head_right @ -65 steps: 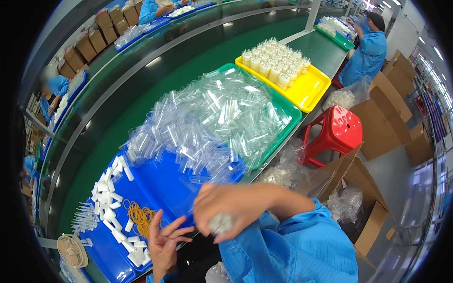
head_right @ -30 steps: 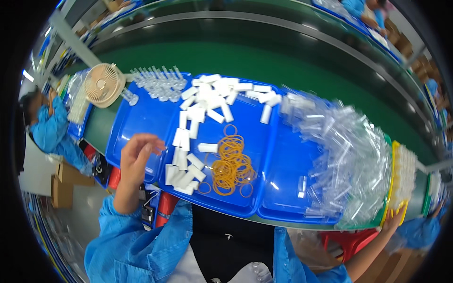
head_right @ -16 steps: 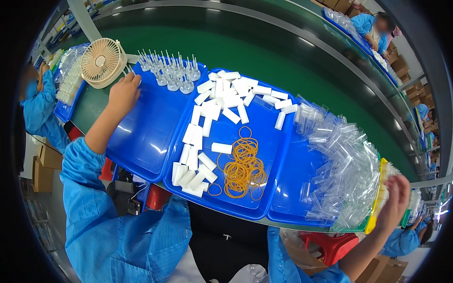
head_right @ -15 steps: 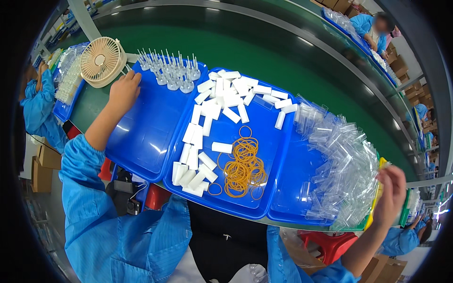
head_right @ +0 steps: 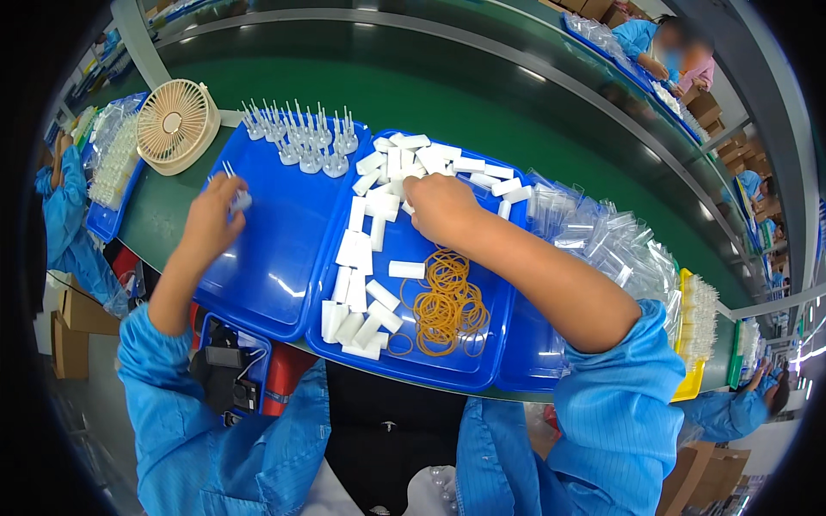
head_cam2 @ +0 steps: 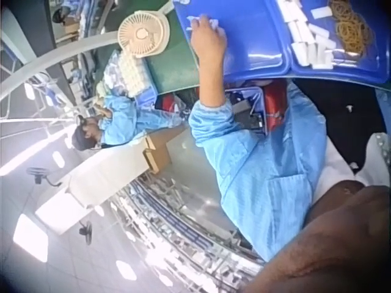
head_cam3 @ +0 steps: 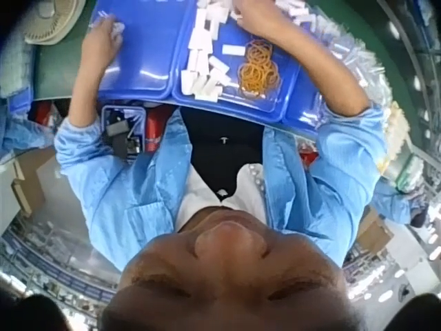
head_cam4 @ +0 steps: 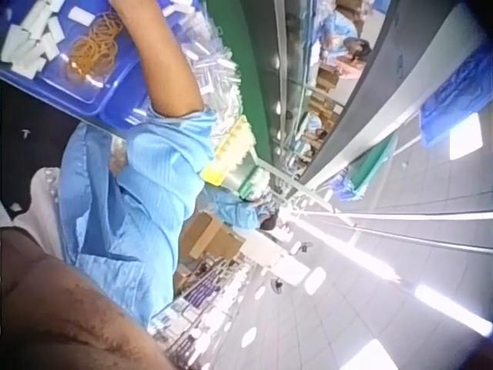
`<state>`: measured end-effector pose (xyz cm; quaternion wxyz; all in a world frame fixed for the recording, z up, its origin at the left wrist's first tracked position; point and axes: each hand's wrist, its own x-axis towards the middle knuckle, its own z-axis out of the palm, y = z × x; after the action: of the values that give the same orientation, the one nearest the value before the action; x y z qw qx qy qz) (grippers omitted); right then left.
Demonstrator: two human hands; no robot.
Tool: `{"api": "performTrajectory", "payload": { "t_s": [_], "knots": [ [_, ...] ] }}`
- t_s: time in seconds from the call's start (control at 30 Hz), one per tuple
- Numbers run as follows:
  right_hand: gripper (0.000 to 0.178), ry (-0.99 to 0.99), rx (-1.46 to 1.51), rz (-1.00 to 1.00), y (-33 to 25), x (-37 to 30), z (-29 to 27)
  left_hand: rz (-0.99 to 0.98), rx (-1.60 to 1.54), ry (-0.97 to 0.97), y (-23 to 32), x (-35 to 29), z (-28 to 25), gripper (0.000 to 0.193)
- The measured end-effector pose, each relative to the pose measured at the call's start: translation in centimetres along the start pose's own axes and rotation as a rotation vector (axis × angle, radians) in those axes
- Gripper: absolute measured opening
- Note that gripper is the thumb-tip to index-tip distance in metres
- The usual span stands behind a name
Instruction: The person attaches foam pieces around a plastic pronged component, slides a clear plastic sleeve over the assembled unit, and secures it with a rubber band.
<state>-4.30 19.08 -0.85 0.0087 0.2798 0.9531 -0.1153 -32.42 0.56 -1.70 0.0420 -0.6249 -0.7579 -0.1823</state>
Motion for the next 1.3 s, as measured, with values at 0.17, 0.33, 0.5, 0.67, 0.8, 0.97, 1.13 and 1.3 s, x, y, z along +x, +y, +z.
{"api": "performTrajectory", "payload": {
  "t_s": [0.17, 0.33, 0.5, 0.67, 0.8, 0.97, 1.13, 1.3],
  "knots": [
    [0.021, -0.075, 0.063, -0.006, -1.6, -0.1, 0.3, -0.039, -0.111, -0.086, 2.3, -4.1, -0.6, 0.028],
    [0.023, -0.054, 0.108, -0.075, -1.5, -2.7, 0.7, -0.075, -0.296, -0.001, 3.5, -5.2, -0.8, 0.022],
    [0.02, 0.036, 0.329, -0.089, -3.5, -7.7, -2.0, -0.087, -0.84, 0.037, 6.8, -7.2, 0.1, 0.021],
    [0.029, 0.21, 0.512, -0.089, -6.3, -12.2, -1.9, -0.2, -1.621, -0.011, 11.4, -10.1, 1.0, 0.019],
    [0.051, 0.222, 0.925, 0.168, -7.1, -14.3, 1.0, -0.126, -1.84, -0.169, 13.8, -10.0, 2.0, 0.02],
    [0.051, 0.302, 1.479, 0.299, -7.0, -13.8, 1.9, 0.027, -1.706, -0.385, 15.2, -9.6, 2.5, 0.019],
    [0.048, 0.343, 1.591, 0.257, -5.4, -13.9, 2.7, 0.117, -1.668, -0.406, 17.3, -9.0, 2.8, 0.018],
    [0.038, 0.41, 1.634, 0.274, -5.3, -14.3, 1.9, 0.082, -1.646, -0.418, 18.0, -9.2, 3.1, 0.018]
  ]
}}
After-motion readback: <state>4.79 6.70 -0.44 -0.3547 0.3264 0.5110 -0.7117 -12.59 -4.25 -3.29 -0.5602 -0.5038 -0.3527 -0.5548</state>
